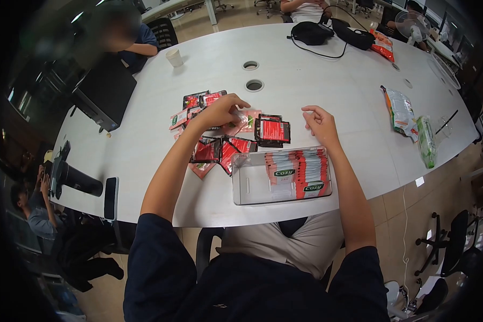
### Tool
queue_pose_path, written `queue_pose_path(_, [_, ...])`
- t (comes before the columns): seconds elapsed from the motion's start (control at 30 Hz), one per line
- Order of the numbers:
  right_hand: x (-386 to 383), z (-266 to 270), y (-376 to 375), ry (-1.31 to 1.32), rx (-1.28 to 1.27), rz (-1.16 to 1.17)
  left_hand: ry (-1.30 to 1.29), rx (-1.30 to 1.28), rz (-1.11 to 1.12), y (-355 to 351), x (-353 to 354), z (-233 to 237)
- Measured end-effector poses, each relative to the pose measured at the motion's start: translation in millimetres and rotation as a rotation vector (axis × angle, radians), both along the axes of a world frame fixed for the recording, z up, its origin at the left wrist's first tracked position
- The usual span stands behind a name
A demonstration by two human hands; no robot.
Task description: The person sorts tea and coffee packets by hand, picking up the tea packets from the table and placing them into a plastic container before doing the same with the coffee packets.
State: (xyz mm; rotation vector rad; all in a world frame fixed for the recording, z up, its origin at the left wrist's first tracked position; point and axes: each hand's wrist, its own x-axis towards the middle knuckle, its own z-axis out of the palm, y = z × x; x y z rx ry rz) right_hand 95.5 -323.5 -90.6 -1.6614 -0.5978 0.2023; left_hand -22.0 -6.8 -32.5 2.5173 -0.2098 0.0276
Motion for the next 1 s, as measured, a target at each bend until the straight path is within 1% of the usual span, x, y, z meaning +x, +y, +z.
queue_pose_path(0.03, [-0.1,0.5,0.1,0.002,0.001,0.005,0.017,-0.116,0.072,0.6,-2.3,5.9])
queue_pose_path(0.07, [-0.1,1.0,0.2,0.006,0.002,0.009,0.017,-0.109,0.064,0.2,-3.0,11.5])
queue_pose_path(0.13, [-1.8,5.2,-0.6,0.02,0.004,0.009,-0.092,-0.409,0.172,-6.8,-6.5,26.9])
queue_pose_path(0.17, [-2.7,7.0,-1.3,0.033,-0.003,0.019,-0.121,-0.479,0.215,-8.8,-10.7,29.9])
queue_pose_path(0.2, [-2.7,7.8,-1.4,0.035,-0.001,0.013,-0.118,-0.477,0.21,-15.3,-15.5,31.6])
queue_pose_path(0.27, [-2.8,9.3,-0.1,0.068,0.062,0.042,-0.281,-0.724,0.267,-30.4,-27.6,34.8])
queue_pose_path(0.3, [-5.7,15.3,0.0,0.07,0.067,0.034,-0.267,-0.73,0.276,-37.1,-32.7,38.2])
queue_pose_path(0.37, [-15.7,32.1,-1.6,0.128,0.144,0.136,-0.222,-0.724,0.278,-48.4,-34.0,38.8])
queue_pose_path(0.4, [-18.8,35.0,-1.3,0.129,0.141,0.134,-0.186,-0.723,0.29,-55.2,-33.9,38.2])
queue_pose_path(0.43, [-20.7,37.8,-0.7,0.101,0.184,0.221,-0.201,-0.716,0.24,-64.2,-31.7,39.0])
queue_pose_path(0.47, [-22.3,39.1,-0.1,0.073,0.226,0.309,-0.2,-0.722,0.239,-71.7,-27.4,37.0])
queue_pose_path(0.5, [-23.0,37.9,1.4,0.071,0.222,0.306,-0.222,-0.646,0.2,-78.5,-21.5,36.2])
queue_pose_path(0.53, [-23.2,34.9,3.0,0.09,0.292,0.369,-0.244,-0.569,0.158,-85.8,-15.8,35.7])
queue_pose_path(0.57, [-23.9,33.4,3.5,0.108,0.363,0.431,-0.245,-0.571,0.152,-94.0,-10.8,35.1])
queue_pose_path(0.67, [-28.7,34.9,1.1,0.145,0.375,0.418,-0.238,-0.559,0.068,-115.0,4.0,35.8])
queue_pose_path(0.7, [-23.3,37.0,-3.1,0.163,0.226,0.421,-0.073,-0.54,0.096,-118.3,7.2,38.3])
queue_pose_path(0.73, [-22.1,37.4,-3.5,0.16,0.227,0.416,-0.074,-0.538,0.091,-123.6,10.4,39.0])
queue_pose_path(0.8, [-22.7,37.6,-1.3,0.155,0.314,0.26,-0.017,-0.75,0.173,-135.6,14.7,37.4])
queue_pose_path(0.83, [-21.6,35.4,0.3,0.154,0.317,0.253,-0.079,-0.69,0.223,-138.5,15.6,34.3])
queue_pose_path(0.87, [-18.9,32.0,2.7,-0.101,0.318,0.131,-0.078,-0.688,0.215,-138.8,20.2,30.0])
queue_pose_path(0.9, [-19.1,34.2,4.7,-0.355,0.314,0.006,0.0,-0.833,0.24,-138.9,23.8,27.9])
queue_pose_path(0.93, [-20.5,36.5,5.0,-0.356,0.315,-0.002,0.082,-0.976,0.266,-137.6,26.4,26.4])
queue_pose_path(0.97, [-23.5,39.0,4.9,-0.506,0.252,-0.071,0.296,-1.084,0.196,-131.5,30.4,27.9])
queue_pose_path(1.0, [-26.5,41.7,4.1,-0.653,0.186,-0.139,0.299,-1.082,0.195,-133.9,29.6,31.2])
